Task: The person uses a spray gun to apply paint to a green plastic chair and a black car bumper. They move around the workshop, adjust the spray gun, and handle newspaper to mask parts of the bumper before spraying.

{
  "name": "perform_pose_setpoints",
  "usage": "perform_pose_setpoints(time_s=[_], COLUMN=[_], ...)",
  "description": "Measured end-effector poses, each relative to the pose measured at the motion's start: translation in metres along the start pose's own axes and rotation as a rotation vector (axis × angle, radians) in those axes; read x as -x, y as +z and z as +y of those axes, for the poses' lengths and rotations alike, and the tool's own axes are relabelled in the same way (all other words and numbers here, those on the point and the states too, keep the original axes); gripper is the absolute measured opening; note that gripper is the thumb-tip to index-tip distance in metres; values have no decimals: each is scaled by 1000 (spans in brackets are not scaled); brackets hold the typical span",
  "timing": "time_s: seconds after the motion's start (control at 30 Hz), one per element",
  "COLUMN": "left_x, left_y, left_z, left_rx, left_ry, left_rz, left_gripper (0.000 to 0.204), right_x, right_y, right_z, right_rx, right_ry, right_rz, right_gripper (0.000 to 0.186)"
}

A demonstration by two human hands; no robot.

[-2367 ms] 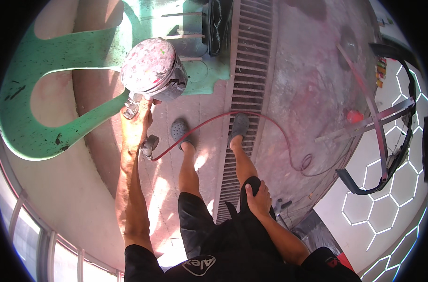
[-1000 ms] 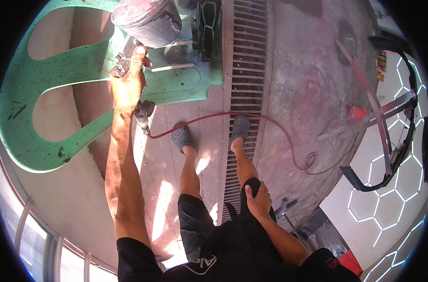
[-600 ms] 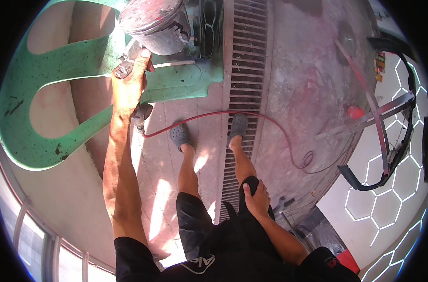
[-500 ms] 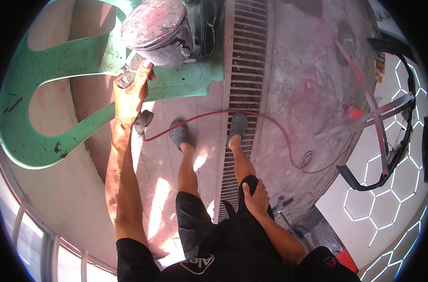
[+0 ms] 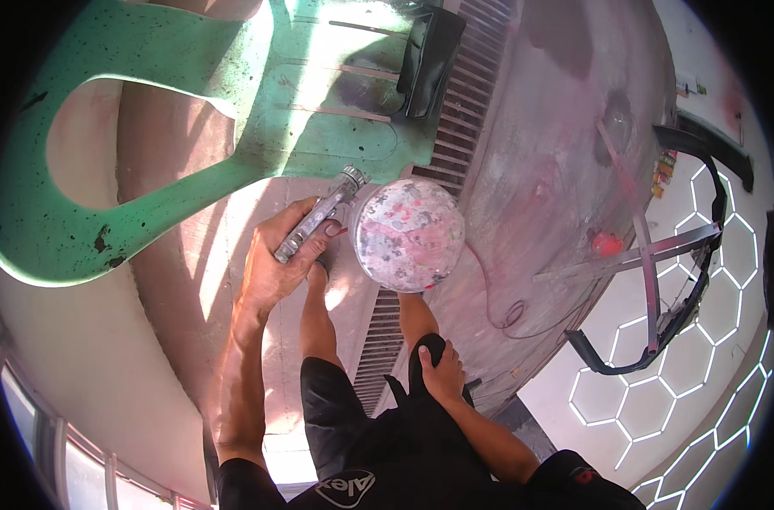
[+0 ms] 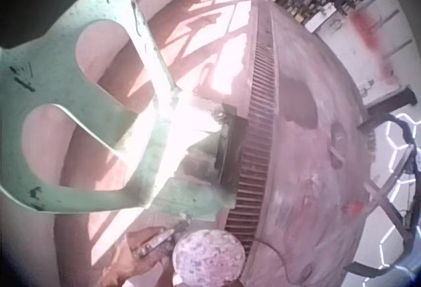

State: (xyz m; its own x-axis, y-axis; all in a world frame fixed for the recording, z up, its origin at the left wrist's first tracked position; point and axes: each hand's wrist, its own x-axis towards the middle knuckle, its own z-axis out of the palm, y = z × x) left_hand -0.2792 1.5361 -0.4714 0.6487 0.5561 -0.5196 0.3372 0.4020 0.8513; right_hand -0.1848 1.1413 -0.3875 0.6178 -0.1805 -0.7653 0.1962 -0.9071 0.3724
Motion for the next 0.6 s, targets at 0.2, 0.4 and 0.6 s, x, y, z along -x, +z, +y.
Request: perform_pose_setpoints(time_s=[0.2,0.4,0.6], left_x=[-17,-54,-90], left_y=[27,47,35], left_z=[44,74,107], left_rx=[-218,-227,59], left_ry=[187,325,136], left_rz=[69,265,231], left_gripper=[48,40,37], right_x=[-3,-1,-1], right_y=[-3,-4,-1], right_z=[-7,-8,-5], right_rx=[25,29,19], right_ry=[8,16,13], right_rz=[-15,-36,-37], right_gripper=[92,93,92])
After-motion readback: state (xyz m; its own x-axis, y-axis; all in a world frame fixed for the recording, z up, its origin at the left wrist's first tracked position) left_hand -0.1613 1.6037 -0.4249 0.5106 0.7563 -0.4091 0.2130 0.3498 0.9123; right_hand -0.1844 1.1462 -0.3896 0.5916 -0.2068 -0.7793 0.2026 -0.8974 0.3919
